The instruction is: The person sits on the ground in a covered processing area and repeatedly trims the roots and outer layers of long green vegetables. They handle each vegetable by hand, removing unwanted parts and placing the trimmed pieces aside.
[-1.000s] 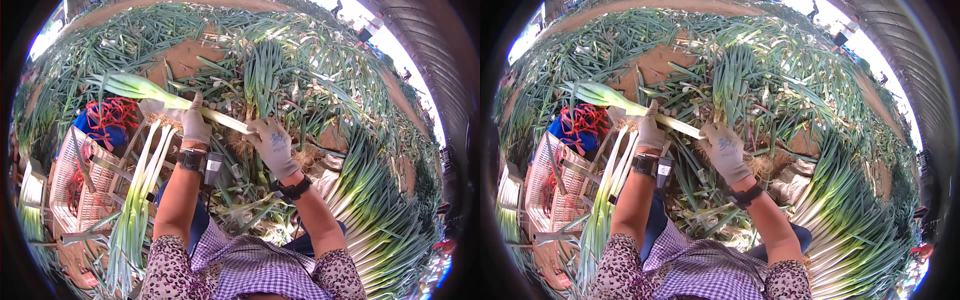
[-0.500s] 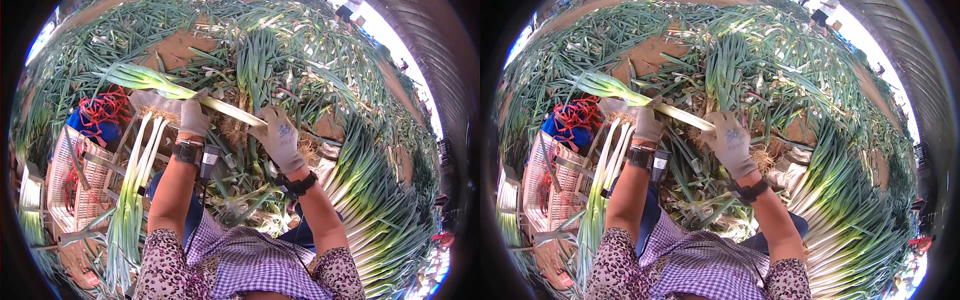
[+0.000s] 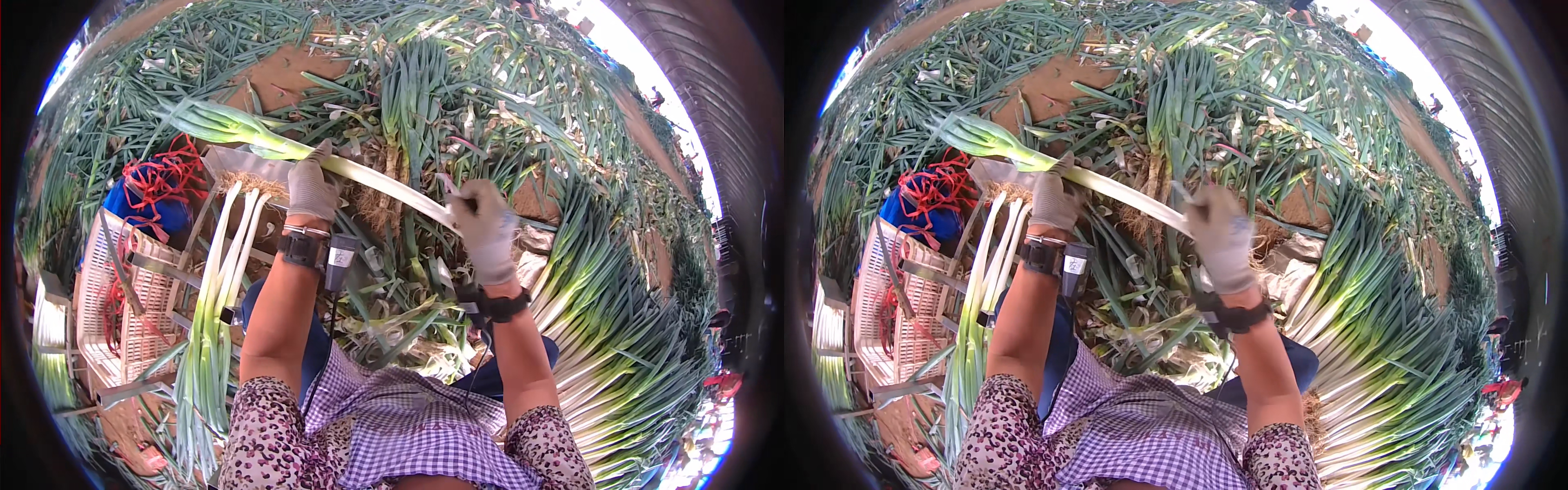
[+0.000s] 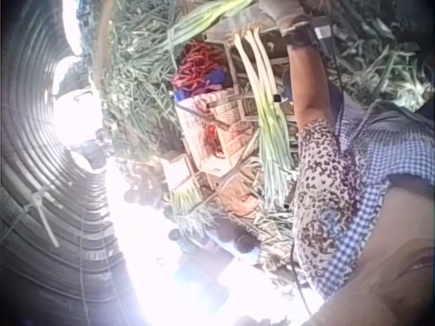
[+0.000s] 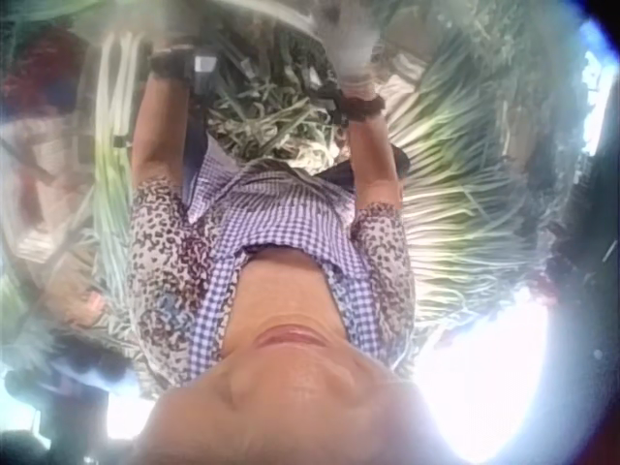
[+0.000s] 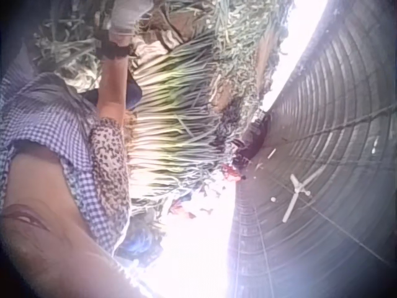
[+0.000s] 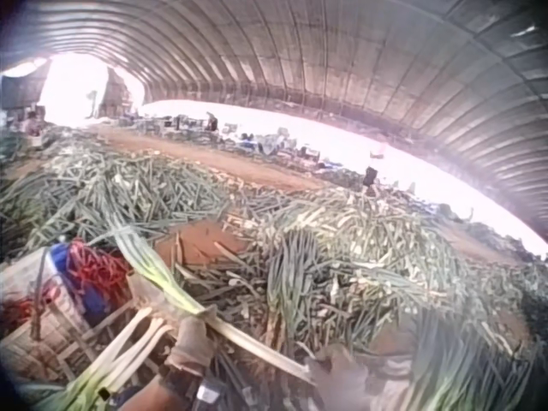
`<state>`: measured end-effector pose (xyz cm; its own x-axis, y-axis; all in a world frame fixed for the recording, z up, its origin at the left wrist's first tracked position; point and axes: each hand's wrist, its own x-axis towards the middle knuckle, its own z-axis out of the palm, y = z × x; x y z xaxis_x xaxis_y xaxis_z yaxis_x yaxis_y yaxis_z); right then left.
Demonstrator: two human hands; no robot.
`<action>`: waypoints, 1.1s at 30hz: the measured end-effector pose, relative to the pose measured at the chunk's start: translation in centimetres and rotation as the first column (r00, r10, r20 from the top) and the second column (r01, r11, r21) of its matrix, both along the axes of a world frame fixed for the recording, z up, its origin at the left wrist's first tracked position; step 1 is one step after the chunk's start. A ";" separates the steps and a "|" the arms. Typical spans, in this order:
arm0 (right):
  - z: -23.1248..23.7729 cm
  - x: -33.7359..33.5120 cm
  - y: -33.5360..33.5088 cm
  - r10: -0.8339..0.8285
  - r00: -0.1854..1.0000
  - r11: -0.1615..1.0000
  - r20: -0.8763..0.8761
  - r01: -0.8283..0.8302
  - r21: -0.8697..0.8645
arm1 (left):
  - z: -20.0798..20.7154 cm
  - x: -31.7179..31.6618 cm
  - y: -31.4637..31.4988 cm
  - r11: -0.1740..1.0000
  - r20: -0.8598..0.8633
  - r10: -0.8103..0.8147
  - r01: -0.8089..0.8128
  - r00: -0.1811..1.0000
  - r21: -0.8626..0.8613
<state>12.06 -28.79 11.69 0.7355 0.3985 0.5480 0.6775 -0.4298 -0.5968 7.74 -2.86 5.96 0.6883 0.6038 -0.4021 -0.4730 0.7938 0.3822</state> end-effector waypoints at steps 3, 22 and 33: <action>1.2 2.1 -5.7 -0.256 0.964 0.960 0.066 0.262 -0.100 | -0.5 -0.6 1.0 0.998 0.009 -0.008 0.008 1.000 0.067; 1.2 -1.0 -1.9 0.033 0.999 0.975 0.022 -0.028 -0.219 | -0.7 0.7 0.6 0.974 0.092 -0.044 0.022 0.995 0.226; 0.5 -2.6 -2.6 0.070 0.981 0.972 0.179 -0.027 -0.232 | 0.8 0.0 -0.3 0.943 -0.034 -0.096 0.102 0.995 0.317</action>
<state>9.43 -31.35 12.21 0.6067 0.5609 0.5633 0.7901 -0.5036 -0.3496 7.76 -3.14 6.79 0.7458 0.6310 -0.2136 -0.3886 0.6725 0.6299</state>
